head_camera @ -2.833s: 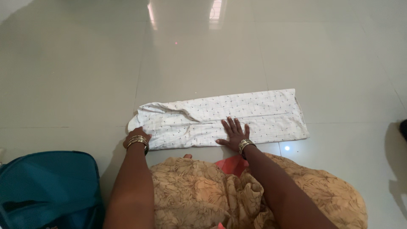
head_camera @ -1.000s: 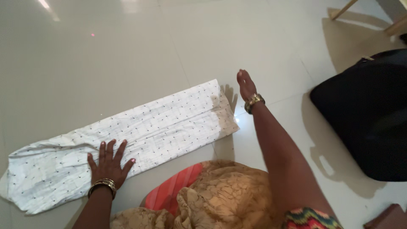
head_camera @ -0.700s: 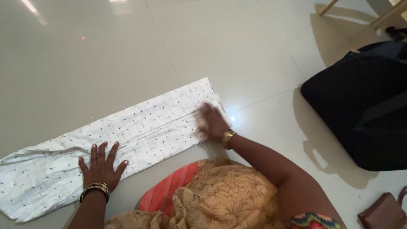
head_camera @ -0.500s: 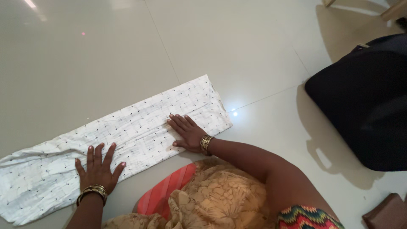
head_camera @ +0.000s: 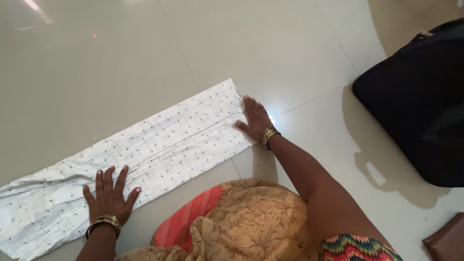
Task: The person folds a white collared shirt by hand on the floor, tucking in the sleeves and folding the torso into a neat rectangle.
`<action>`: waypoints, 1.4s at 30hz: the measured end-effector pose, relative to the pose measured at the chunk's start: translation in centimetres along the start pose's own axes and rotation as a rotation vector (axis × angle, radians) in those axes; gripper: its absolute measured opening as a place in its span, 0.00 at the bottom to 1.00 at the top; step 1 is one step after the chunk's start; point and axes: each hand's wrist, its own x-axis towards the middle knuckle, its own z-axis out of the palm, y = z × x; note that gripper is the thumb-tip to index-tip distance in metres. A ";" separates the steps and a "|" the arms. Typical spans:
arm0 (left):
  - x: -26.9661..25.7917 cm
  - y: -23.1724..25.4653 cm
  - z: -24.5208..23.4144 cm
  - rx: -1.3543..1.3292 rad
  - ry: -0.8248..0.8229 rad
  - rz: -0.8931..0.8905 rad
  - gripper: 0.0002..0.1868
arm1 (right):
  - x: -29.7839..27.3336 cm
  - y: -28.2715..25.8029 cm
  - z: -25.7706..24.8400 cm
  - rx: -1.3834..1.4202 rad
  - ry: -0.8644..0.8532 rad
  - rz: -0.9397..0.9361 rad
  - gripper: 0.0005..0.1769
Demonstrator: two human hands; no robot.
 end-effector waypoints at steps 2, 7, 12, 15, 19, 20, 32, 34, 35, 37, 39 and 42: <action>-0.1 0.0 -0.1 -0.002 0.001 -0.004 0.42 | 1.2 1.8 0.7 0.976 0.051 0.236 0.50; 0.3 0.0 -0.1 0.057 -0.069 -0.029 0.42 | 1.4 5.0 1.1 1.399 0.180 0.228 0.37; 0.3 0.0 -0.1 0.075 -0.081 -0.038 0.43 | -0.1 1.8 0.4 0.784 0.120 0.182 0.33; 0.2 0.1 -0.2 0.045 -0.053 -0.031 0.43 | 0.4 1.6 0.5 0.465 0.124 0.070 0.29; 0.3 0.2 -0.4 0.057 -0.055 -0.027 0.42 | 0.6 0.7 -1.5 0.407 0.092 0.120 0.31; 0.3 0.2 -0.5 0.059 -0.051 -0.032 0.42 | 0.8 0.1 -2.7 0.331 0.030 0.157 0.35; 0.2 0.4 -0.9 0.065 -0.099 -0.042 0.42 | 4.5 -2.1 -6.0 -0.070 -0.321 0.203 0.46; 0.2 0.5 -1.0 0.090 -0.129 -0.055 0.42 | 4.4 -2.2 -6.5 -0.079 -0.323 0.206 0.46; 0.3 0.5 -1.0 0.090 -0.129 -0.056 0.42 | 4.3 -2.4 -6.8 -0.088 -0.326 0.210 0.46; 0.3 0.5 -1.2 0.087 -0.117 -0.043 0.42 | 4.1 -2.7 -7.3 -0.093 -0.325 0.218 0.46; 0.4 0.6 -1.4 0.131 -0.178 -0.063 0.42 | 4.0 -3.0 -7.4 -0.098 -0.321 0.224 0.46; 0.5 0.9 -2.1 0.155 -0.224 -0.078 0.42 | 4.2 -3.1 -7.0 -0.087 -0.324 0.270 0.45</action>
